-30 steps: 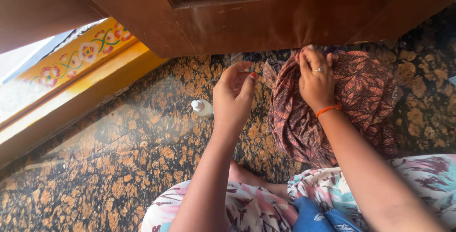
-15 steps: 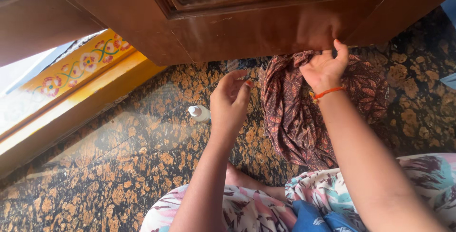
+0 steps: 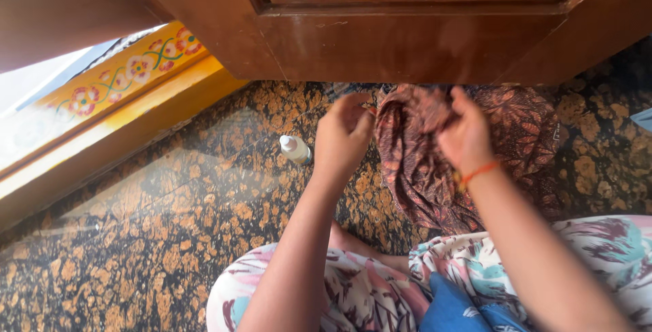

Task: The person sits on the floor and cleans the lower section of a wooden door. They repeatedly spray a liquid from a small bottle onto the door and wipe it with a patterned cloth, focusing on the carved details and the bottom edge.

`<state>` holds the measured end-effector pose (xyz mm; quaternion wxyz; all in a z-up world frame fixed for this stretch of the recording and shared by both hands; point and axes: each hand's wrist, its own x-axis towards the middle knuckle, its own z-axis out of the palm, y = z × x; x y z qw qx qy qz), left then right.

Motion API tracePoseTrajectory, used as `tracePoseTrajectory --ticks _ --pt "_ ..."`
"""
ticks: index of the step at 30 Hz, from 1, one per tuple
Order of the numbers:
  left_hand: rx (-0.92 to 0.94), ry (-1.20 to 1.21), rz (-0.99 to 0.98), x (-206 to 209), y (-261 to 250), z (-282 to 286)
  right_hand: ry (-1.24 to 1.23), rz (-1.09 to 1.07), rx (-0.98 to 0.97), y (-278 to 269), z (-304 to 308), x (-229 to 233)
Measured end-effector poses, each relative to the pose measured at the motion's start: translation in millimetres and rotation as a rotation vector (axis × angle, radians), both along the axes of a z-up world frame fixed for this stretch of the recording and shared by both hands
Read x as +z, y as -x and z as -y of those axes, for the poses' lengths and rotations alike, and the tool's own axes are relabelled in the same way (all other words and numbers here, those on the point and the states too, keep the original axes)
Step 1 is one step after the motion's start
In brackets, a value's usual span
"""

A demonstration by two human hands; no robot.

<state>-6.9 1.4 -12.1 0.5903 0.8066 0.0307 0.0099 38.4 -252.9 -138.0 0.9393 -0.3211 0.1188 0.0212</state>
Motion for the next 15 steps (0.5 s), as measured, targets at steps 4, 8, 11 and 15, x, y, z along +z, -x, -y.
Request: tracePoseTrajectory --ticks 4,8,11,15 --pt "-0.14 -0.265 -0.01 -21 8 10 0.158 -0.053 0.073 70 -26 3" --pt "-0.393 -0.391 -0.095 -65 24 37 0.303 0.128 0.199 110 -45 14" --pt "-0.411 0.217 -0.215 -90 42 58 0.855 0.335 0.189 124 -44 33" --pt "-0.484 0.633 -0.307 -76 55 59 1.544 0.592 -0.016 126 0 62"
